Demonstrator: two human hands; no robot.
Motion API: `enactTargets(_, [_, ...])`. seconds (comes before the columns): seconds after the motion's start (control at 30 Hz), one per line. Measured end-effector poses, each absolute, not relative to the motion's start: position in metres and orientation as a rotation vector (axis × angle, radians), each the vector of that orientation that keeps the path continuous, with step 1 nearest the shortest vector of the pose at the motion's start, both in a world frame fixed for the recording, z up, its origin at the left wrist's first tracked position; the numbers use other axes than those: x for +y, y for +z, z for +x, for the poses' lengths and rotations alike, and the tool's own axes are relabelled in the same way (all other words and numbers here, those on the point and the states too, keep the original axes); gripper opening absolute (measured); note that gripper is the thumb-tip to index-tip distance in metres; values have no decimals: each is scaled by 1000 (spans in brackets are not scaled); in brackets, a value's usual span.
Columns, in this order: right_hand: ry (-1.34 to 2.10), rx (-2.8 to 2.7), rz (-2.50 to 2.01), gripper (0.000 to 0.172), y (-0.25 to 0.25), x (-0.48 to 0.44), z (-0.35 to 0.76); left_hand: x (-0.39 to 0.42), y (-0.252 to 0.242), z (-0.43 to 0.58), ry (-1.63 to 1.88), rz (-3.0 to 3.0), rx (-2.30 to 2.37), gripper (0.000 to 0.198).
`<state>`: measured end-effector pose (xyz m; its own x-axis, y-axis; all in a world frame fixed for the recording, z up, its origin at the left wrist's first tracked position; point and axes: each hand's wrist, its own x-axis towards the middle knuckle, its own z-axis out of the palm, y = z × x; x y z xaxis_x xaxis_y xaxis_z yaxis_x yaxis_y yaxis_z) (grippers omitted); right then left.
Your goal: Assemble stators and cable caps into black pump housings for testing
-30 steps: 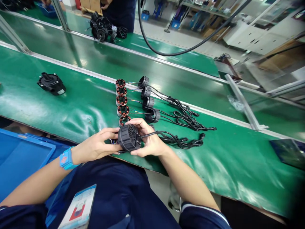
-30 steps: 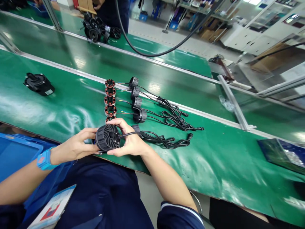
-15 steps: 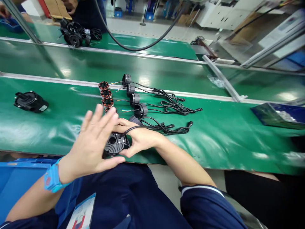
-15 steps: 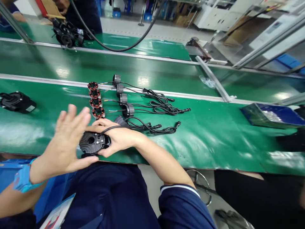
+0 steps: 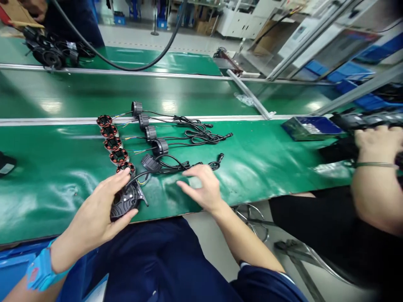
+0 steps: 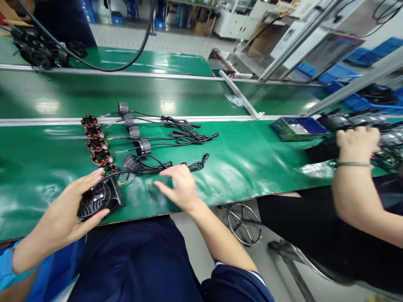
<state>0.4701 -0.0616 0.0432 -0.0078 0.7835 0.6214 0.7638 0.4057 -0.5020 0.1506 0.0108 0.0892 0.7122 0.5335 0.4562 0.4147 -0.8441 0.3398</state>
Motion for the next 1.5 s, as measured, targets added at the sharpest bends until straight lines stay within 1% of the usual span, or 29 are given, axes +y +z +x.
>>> enactTargets(0.03, [-62, -1777, -1527, 31, 41, -65, 490, 11, 85, 151, 895, 2653, 766, 64])
enactTargets(0.07, [-96, -1829, -1686, 32, 38, -66, 509, 10, 80, 152, 978, 2593, 780, 58])
enactTargets(0.13, [-42, -1982, -1859, 26, 37, -65, 540, 8, 68, 152, 1111, 2468, 792, 51])
enactTargets(0.2, [20, -2036, -1848, 23, 41, -60, 562, 4, 55, 151, 1165, 2331, 776, 49])
enactTargets(0.27, [-47, -1872, -1786, 25, 52, -51, 574, 0, 42, 147, 1154, 2218, 761, 51])
enactTargets(0.33, [-166, -1612, -1740, 35, 66, -43, 577, -4, 33, 142, 1150, 2185, 802, 57])
enactTargets(0.4, [-187, -1505, -1665, 43, 77, -36, 569, -8, 29, 140, 1159, 2218, 841, 60])
enactTargets(0.47, [-23, -1676, -1526, 52, 83, -33, 553, -11, 30, 145, 1150, 2261, 818, 58])
enactTargets(0.5, [110, -1820, -1432, 62, 83, -33, 543, -12, 32, 151, 1123, 2274, 781, 56])
enactTargets(0.57, [386, -2076, -1239, 90, 80, -35, 524, -14, 37, 168, 1081, 2274, 696, 55])
enactTargets(0.6, [505, -2150, -1182, 99, 77, -37, 516, -15, 38, 178, 1063, 2264, 659, 55])
enactTargets(0.63, [606, -2173, -1164, 102, 73, -39, 511, -16, 38, 189, 1060, 2246, 629, 55])
enactTargets(0.73, [865, -1944, -1246, 90, 63, -50, 510, -17, 32, 227, 1146, 2179, 643, 57])
enactTargets(0.77, [969, -1814, -1243, 89, 60, -55, 513, -17, 30, 240, 1170, 2168, 652, 57])
enactTargets(0.83, [1131, -1597, -1177, 93, 56, -66, 521, -14, 25, 268, 1180, 2179, 605, 58])
enactTargets(0.9, [1197, -1475, -1140, 96, 54, -76, 527, -9, 22, 298, 1149, 2219, 470, 57])
enactTargets(0.97, [1155, -1349, -1188, 98, 52, -82, 531, -3, 21, 329, 1158, 2235, 354, 58])
enactTargets(1.0, [1120, -1251, -1218, 97, 52, -84, 534, -1, 22, 344, 1156, 2244, 314, 60])
enactTargets(1.07, [1055, -1015, -1269, 90, 52, -88, 542, 3, 24, 368, 1109, 2280, 282, 70])
enactTargets(1.17, [910, -747, -1361, 74, 55, -90, 571, 2, 28, 382, 951, 2360, 313, 92])
enactTargets(1.2, [863, -689, -1394, 69, 57, -90, 586, 0, 29, 380, 897, 2379, 318, 95])
enactTargets(1.27, [762, -580, -1456, 63, 61, -85, 624, -4, 29, 368, 790, 2409, 294, 89])
enactTargets(1.37, [576, -371, -1530, 58, 68, -69, 688, -9, 27, 343, 672, 2455, 272, 71])
enactTargets(1.5, [374, -181, -1574, 46, 81, -41, 752, -11, 24, 320, 653, 2500, 268, 58])
